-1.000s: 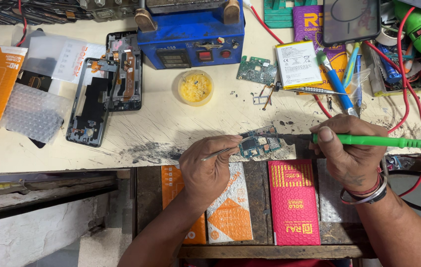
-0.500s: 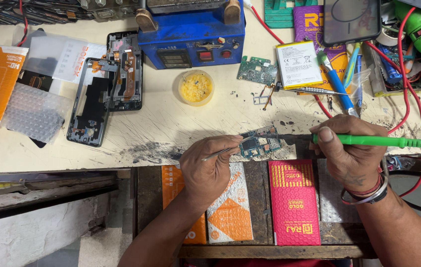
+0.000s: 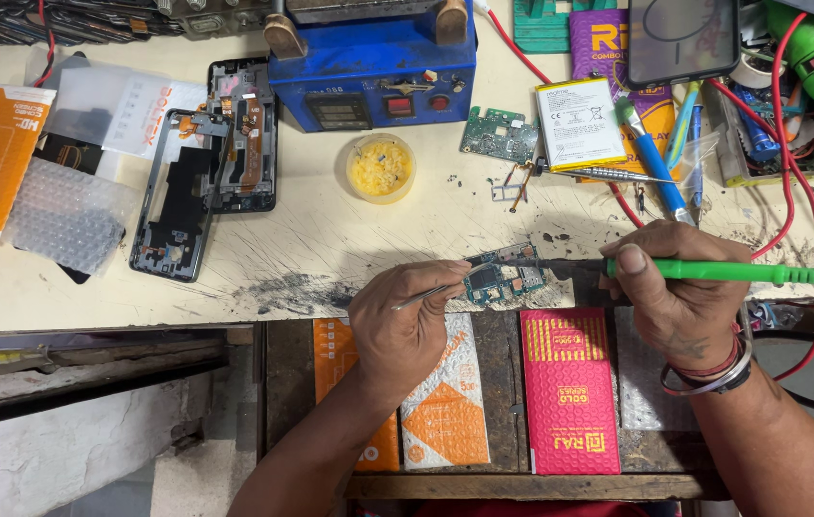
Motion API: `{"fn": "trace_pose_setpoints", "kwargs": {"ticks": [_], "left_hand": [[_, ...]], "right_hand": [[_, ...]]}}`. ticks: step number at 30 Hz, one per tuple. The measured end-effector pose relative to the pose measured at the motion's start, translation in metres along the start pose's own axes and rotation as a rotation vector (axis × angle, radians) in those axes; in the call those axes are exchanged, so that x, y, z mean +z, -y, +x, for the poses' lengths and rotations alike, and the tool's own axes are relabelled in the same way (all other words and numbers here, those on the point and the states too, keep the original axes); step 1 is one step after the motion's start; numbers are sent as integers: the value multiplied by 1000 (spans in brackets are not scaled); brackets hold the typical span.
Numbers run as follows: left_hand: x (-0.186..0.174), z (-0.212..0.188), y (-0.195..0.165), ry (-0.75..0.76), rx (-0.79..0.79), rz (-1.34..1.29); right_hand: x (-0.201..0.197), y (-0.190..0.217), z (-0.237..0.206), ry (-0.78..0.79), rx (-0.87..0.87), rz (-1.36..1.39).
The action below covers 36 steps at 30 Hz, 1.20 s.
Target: The person handles a disassembled smartphone on a cluttered repair bench, lifting the phone and checking its screen, then separating the motherboard from the frame. They hold the circuit board with tweezers in one hand and work on it with a green-handled soldering iron in the other for the rest of the episode.
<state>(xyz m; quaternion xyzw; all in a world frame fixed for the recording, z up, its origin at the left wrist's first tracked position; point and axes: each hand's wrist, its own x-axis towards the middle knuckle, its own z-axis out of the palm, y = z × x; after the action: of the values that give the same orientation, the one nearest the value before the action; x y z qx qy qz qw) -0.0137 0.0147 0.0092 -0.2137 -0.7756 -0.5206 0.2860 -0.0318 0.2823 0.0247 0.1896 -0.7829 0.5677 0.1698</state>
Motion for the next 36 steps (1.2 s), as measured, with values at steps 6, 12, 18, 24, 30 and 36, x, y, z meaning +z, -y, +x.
{"fn": "trace_pose_setpoints", "kwargs": {"ticks": [6,12,18,24,30,36], "left_hand": [[-2,0,0,-3,7,8],[-5,0,-1,-4,7,13],[-4,-1,-2,-8,6,14],[-4,1,-2,1,2,18],[-4,1,-3,-10,18,31],[-4,2,-3,-1,9,20]], "right_hand": [[2,1,0,-6,10,23],[4,1,-1,-13,14,29],[4,1,-2,-16,15,9],[2,1,-1,-8,25,41],[3,0,-1,-19,25,16],[2,0,-1,-15,21,16]]}}
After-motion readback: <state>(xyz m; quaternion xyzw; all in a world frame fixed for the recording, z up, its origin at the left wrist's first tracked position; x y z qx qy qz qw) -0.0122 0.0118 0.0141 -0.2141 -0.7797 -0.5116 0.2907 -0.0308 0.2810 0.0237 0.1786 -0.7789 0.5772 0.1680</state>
